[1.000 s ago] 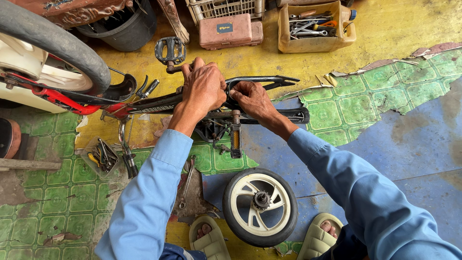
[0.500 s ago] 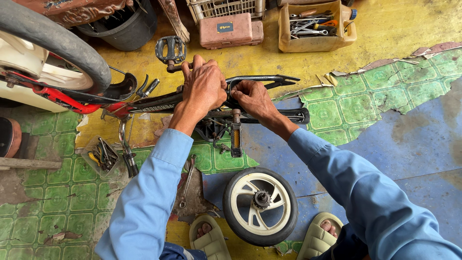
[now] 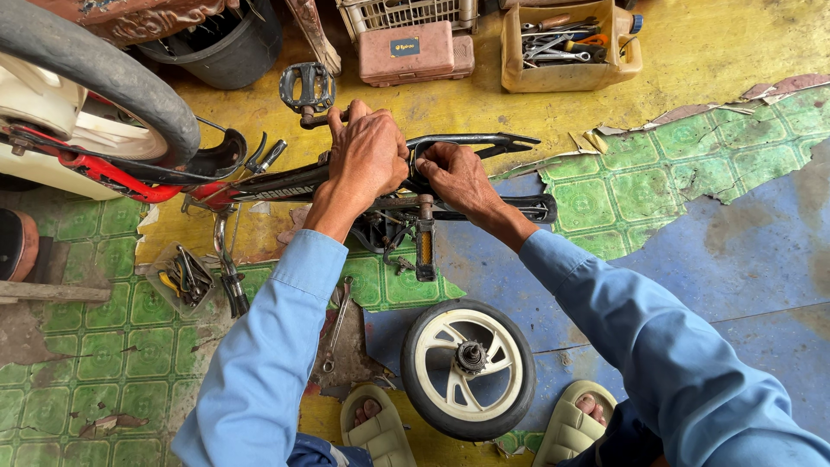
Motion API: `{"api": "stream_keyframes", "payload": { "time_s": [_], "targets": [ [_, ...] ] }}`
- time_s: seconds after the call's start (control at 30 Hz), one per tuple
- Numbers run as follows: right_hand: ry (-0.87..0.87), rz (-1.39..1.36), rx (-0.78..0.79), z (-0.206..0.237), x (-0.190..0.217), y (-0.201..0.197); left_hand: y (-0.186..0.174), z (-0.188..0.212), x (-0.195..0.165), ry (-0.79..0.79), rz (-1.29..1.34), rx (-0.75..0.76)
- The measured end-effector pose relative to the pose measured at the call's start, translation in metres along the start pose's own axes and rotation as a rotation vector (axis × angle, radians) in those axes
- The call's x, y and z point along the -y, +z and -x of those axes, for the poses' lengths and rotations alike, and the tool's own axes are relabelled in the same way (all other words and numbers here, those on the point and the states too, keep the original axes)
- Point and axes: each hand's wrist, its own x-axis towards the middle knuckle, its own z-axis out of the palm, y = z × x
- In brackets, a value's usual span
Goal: The person sits on the floor of a repair shop working on a small children's bicycle. They first fit a small part near the handlebar stem, then align a black plastic chain guard against the frame and thread its fasteners by hand, holding the guard in place while tightening it.
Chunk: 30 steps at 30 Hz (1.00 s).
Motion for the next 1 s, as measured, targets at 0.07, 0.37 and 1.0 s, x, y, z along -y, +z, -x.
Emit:
{"api": "stream_keyframes", "payload": {
  "time_s": [0.07, 0.37, 1.0],
  "targets": [
    [-0.013, -0.09, 0.002, 0.0, -0.001, 0.001, 0.001, 0.0, 0.0, 0.004, -0.003, -0.006],
    [0.04, 0.076, 0.048, 0.002, 0.008, -0.003, 0.003, 0.0, 0.001, 0.025, -0.026, -0.031],
    [0.02, 0.036, 0.061, 0.001, 0.003, -0.003, 0.0, -0.001, -0.002, -0.014, -0.012, 0.035]
  ]
}}
